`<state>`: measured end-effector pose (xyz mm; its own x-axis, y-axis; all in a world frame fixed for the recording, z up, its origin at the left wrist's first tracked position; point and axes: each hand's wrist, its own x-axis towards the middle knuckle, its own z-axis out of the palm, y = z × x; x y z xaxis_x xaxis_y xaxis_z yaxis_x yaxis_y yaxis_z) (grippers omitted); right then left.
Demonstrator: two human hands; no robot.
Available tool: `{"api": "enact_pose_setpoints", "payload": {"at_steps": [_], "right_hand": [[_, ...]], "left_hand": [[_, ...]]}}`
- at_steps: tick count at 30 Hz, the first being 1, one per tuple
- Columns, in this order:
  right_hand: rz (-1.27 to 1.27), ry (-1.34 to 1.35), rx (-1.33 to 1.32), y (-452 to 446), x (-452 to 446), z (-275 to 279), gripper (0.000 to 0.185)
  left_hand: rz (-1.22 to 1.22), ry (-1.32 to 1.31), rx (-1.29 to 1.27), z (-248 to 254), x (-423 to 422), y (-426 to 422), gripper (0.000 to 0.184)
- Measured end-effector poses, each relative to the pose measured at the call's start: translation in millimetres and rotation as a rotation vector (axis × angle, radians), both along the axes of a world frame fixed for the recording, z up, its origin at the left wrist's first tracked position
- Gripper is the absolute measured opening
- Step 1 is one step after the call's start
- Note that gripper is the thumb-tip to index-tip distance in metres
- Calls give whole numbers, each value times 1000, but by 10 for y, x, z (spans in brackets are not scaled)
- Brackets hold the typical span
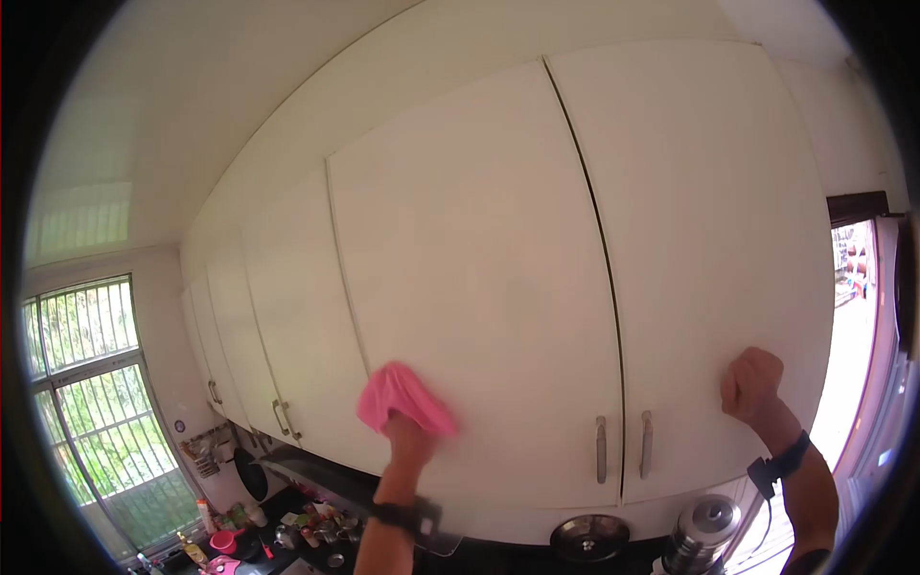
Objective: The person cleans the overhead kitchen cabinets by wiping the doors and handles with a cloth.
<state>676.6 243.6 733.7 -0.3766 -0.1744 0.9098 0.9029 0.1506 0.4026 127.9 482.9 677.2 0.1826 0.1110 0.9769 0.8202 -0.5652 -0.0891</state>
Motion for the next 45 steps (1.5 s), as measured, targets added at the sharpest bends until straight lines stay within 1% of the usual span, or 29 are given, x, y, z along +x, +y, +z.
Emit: {"api": "enact_pose_setpoints", "payload": {"at_steps": [1,2,3,4,5,6,7,8,10,11,14,15,16,18,20,23,26,28,32,35,36,38,40,42,44,45], "right_hand": [[6,2,2,8,-16,-2,13],[13,4,3,14,-23,-9,13],[10,-5,1,11,-19,-14,13],[7,-11,3,9,-14,-12,13],[1,-19,7,18,1,-3,13],[8,-29,-2,23,11,-1,13],[11,-38,-12,14,18,-12,13],[11,-45,-27,-2,26,-20,13],[12,-31,3,10,1,-24,14],[7,-25,18,5,1,4,14],[11,3,27,-3,-8,-2,14],[18,-4,32,5,10,-7,15],[16,-8,15,0,21,-15,15],[14,-20,-16,-23,27,-10,15],[20,-20,1,-48,20,22,15],[8,-17,-8,-75,26,34,14],[21,13,12,-39,34,10,13],[32,18,25,9,12,16,12],[18,22,14,-18,26,20,11],[16,17,9,-42,13,47,11],[19,14,11,-49,15,54,11],[2,4,9,-56,10,68,11],[-6,2,17,-53,-27,49,11],[-14,-4,29,-44,-34,66,12],[-33,-10,25,-55,-24,56,13],[-37,-15,26,-45,-28,53,13]], "left_hand": [[160,208,127,295,-41,-22,41],[166,151,96,615,-35,-16,42],[173,96,67,1036,42,-86,42],[190,47,25,1485,141,-210,47],[195,72,191,1875,139,-113,46],[299,220,285,2286,134,-91,50],[326,249,403,2591,90,137,56],[419,271,440,2906,151,143,52],[454,180,335,3389,531,-92,50],[393,68,189,3570,799,-253,52],[269,293,346,4097,1267,-189,51],[259,324,398,4145,1558,-357,46],[250,351,448,4137,1935,-595,43],[81,350,667,4169,2566,-836,41],[-208,284,344,4175,3101,-1026,46],[-333,196,289,3995,3352,-1451,52],[-212,231,216,3924,3173,-1560,54],[-116,362,428,4039,2976,-1234,52],[-303,225,306,3834,2633,-1324,38],[-147,319,545,3758,2636,-1135,38],[-173,293,464,3601,2678,-1228,38],[-210,237,301,2986,2674,-1420,39],[-265,349,-61,2351,2580,-1388,45],[-160,560,-641,2025,2459,-1687,42],[-333,576,28,1415,2395,-1268,40],[-415,546,-49,1245,2334,-1246,40]]}}
